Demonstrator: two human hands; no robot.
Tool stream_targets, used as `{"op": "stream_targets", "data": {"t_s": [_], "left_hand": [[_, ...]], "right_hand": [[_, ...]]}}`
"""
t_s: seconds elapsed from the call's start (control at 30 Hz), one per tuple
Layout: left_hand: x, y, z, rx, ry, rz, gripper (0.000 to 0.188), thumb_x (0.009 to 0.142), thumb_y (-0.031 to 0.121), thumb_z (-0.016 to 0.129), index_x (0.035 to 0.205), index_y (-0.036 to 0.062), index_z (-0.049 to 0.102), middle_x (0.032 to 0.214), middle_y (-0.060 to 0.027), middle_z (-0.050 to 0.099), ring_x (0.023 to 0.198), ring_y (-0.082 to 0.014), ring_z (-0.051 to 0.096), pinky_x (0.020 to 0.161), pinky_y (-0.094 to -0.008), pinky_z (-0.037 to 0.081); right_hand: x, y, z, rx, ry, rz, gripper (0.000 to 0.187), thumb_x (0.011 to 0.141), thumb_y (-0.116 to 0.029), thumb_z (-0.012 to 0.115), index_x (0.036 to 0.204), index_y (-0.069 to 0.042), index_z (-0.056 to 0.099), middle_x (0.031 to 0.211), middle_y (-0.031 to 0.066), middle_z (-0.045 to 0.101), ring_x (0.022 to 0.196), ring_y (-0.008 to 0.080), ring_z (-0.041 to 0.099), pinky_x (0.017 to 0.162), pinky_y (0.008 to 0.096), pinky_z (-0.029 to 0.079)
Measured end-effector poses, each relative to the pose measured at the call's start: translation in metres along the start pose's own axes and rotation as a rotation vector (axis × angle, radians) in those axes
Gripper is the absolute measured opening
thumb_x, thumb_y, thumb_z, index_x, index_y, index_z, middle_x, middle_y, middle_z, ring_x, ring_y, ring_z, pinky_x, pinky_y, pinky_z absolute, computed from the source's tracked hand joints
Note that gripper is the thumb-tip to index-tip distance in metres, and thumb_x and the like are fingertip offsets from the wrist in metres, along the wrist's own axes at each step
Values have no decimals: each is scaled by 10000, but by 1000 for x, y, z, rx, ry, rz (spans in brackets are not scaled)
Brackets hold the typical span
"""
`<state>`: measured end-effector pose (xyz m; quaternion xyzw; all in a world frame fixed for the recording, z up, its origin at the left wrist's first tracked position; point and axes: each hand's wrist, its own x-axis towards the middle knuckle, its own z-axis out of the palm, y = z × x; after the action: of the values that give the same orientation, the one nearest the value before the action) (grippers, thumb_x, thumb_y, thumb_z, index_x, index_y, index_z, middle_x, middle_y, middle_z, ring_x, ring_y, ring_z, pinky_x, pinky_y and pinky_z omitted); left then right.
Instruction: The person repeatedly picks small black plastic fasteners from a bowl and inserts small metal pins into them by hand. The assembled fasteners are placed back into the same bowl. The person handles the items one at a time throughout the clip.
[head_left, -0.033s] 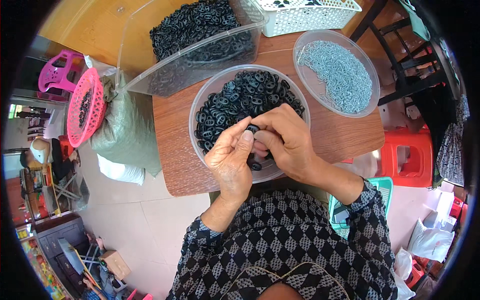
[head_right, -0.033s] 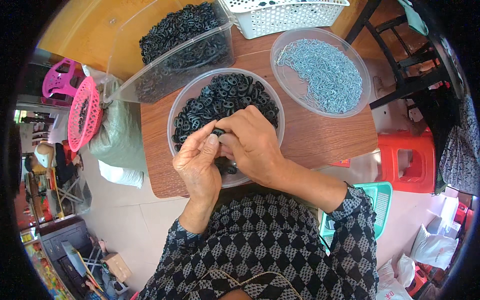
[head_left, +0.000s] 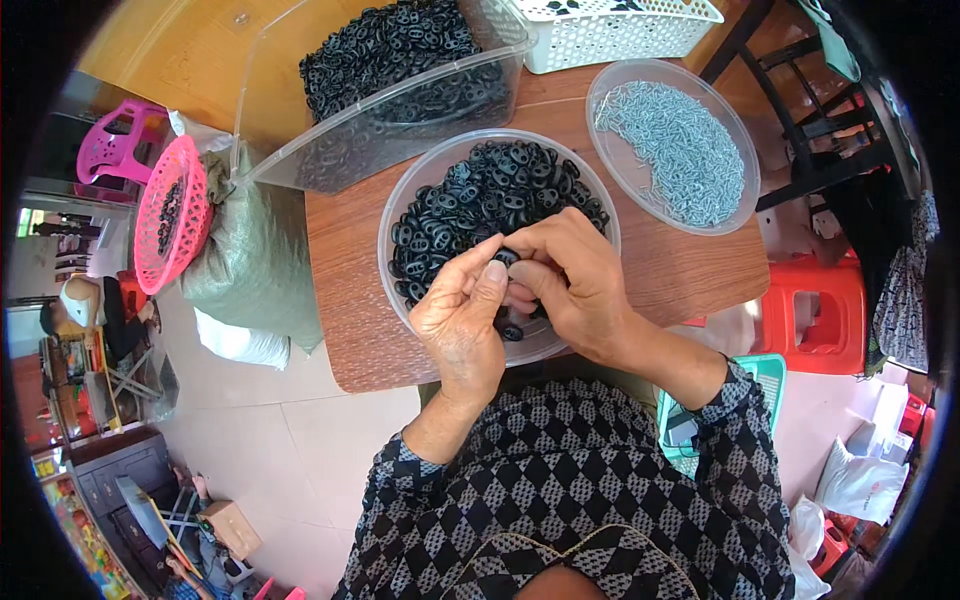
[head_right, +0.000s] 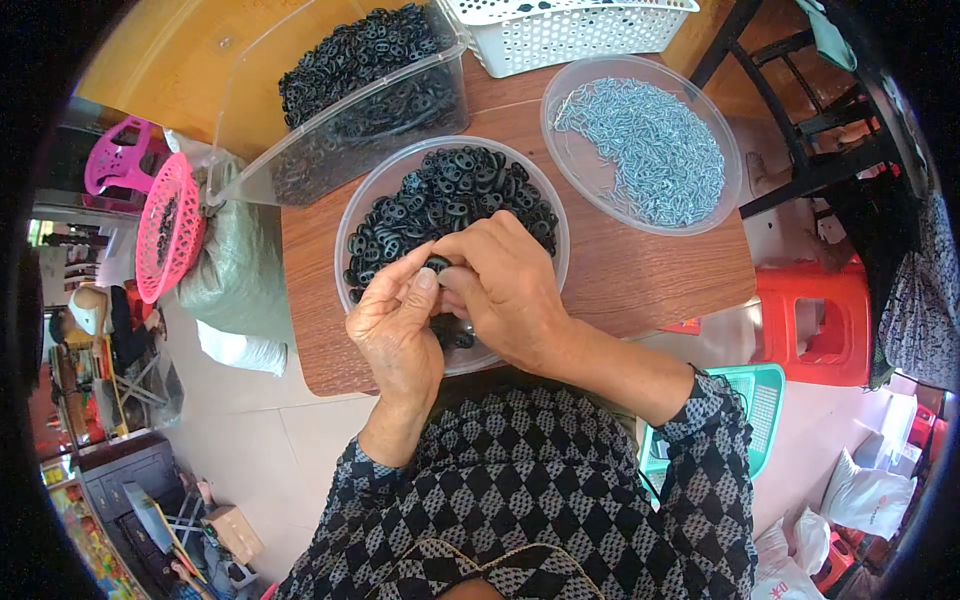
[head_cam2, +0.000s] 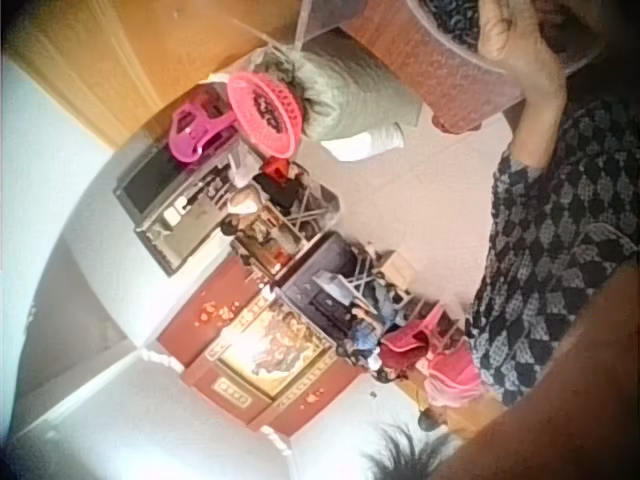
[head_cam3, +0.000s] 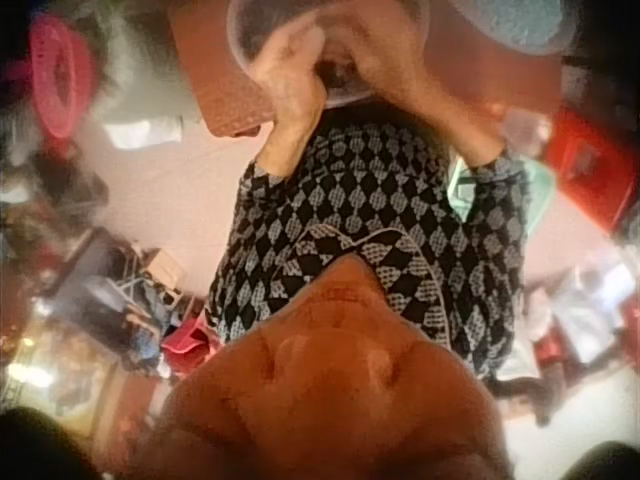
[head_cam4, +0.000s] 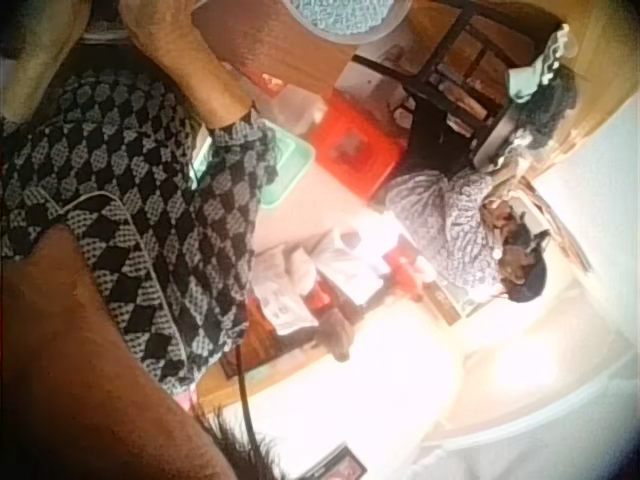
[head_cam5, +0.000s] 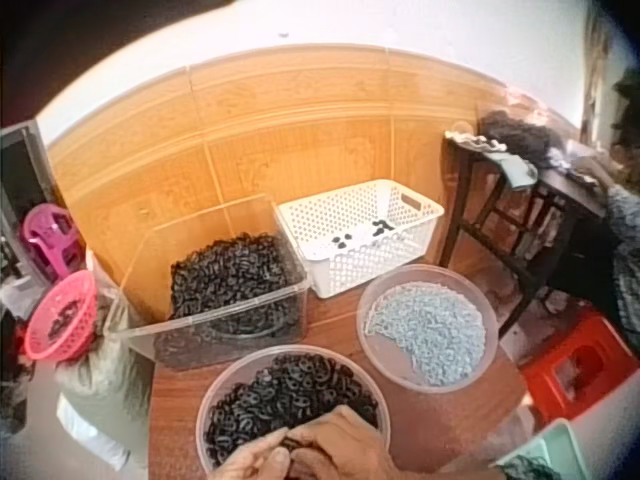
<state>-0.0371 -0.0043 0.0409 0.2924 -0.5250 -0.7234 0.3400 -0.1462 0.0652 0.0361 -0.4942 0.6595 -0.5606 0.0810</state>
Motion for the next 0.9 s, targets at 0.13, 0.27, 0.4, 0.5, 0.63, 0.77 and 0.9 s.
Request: {"op": "stream_targets", "data": {"t_s": [0.13, 0.27, 0.4, 0.5, 0.63, 0.77, 0.9], "left_hand": [[1, 2, -1, -58, 46, -43, 194, 879, 0, 540, 1055, -75, 571, 828, -91, 633, 660, -116, 598, 594, -221, 508], [2, 0, -3, -116, 99, -61, 189, 874, -10, 541, 1049, -71, 577, 846, -65, 618, 696, -90, 572, 629, -206, 483], [1, 3, 2, -75, 113, -74, 212, 870, 10, 562, 1068, -62, 586, 810, -17, 580, 672, -55, 510, 598, -197, 444], [-1, 4, 3, -62, 102, -88, 225, 874, 17, 560, 1082, -65, 585, 799, -18, 574, 670, -58, 509, 605, -198, 453], [-4, 3, -1, -57, 82, -89, 235, 876, 23, 559, 1090, -69, 585, 786, -18, 570, 667, -62, 505, 607, -201, 455], [-5, 0, -6, -80, 54, -65, 226, 881, 18, 551, 1082, -81, 582, 888, -73, 606, 720, -86, 552, 660, -210, 482], [-6, 5, 0, -55, 62, -56, 229, 874, 26, 564, 1081, -71, 589, 777, -12, 570, 654, -57, 492, 605, -198, 449]], "right_hand": [[-3, 0, 3, 10, 13, -19, 230, 687, -13, 636, 912, 0, 593, 818, 98, 571, 739, 255, 505, 638, 351, 414], [-7, 0, 8, 21, 24, -3, 270, 671, -17, 653, 930, 8, 584, 835, 102, 571, 742, 258, 503, 644, 354, 418], [-7, 3, 10, -64, 72, -93, 301, 648, -13, 666, 934, 15, 575, 843, 113, 568, 740, 270, 505, 636, 359, 426], [-9, 3, 11, -107, 87, -130, 299, 631, -12, 673, 913, 18, 578, 838, 120, 568, 732, 278, 504, 618, 360, 430], [-9, 3, 8, -124, 70, -156, 284, 620, -16, 678, 885, 23, 583, 825, 119, 568, 725, 278, 506, 602, 355, 432], [-8, 2, 8, -130, 84, -189, 283, 612, -18, 684, 872, 31, 582, 817, 122, 564, 715, 275, 507, 593, 352, 431], [-9, 5, 8, -143, 94, -226, 291, 607, -18, 689, 872, 36, 582, 814, 125, 560, 702, 271, 504, 585, 348, 429]]}}
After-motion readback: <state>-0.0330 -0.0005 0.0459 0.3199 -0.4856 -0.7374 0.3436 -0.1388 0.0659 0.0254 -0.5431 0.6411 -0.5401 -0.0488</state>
